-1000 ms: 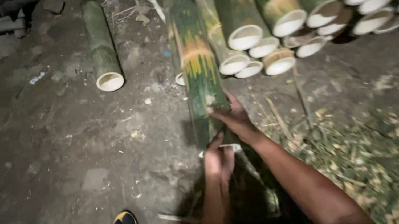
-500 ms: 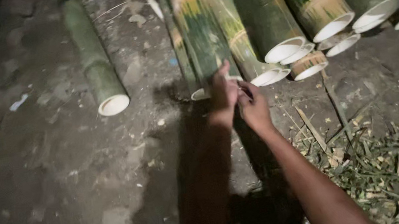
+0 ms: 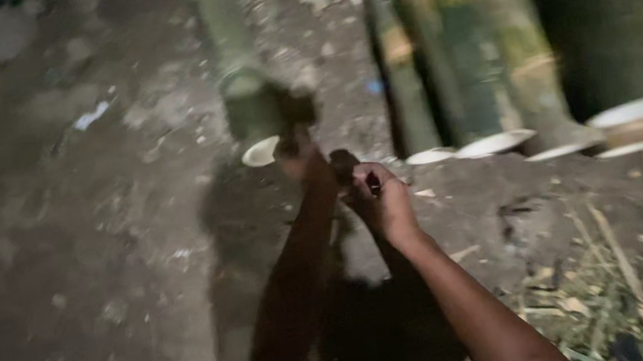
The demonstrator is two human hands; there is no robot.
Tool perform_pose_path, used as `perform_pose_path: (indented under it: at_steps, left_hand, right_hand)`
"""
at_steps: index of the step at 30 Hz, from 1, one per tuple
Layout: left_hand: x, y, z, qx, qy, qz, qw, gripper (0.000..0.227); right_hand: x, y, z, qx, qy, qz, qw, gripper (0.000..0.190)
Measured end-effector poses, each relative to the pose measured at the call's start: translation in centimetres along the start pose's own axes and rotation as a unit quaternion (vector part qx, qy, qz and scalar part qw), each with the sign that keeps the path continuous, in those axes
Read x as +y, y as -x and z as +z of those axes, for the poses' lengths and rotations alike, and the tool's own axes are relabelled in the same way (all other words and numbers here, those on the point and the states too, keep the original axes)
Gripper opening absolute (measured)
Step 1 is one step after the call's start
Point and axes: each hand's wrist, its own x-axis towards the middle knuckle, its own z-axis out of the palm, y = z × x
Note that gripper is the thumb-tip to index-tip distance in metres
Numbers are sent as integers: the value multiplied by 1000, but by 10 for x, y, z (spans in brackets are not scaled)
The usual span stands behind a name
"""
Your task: The person sits on the floor and uses a knife to shave the outer layer of a bamboo segment, rotating it to remove the green skin. The person then places the finished piece with others and picks up another segment to repeat the process.
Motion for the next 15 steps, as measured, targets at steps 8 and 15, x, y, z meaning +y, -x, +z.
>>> perform_pose_path:
  at_steps: [8,15]
  left_hand:
    - [-42,-85,2,46,-151,-17,987,16]
    - [-25,85,-112,-85,-74,56,992,17]
  right_hand:
    - [34,30,37,-116,23,108,987,15]
    - [52,83,-7,-43,-63,91,993,18]
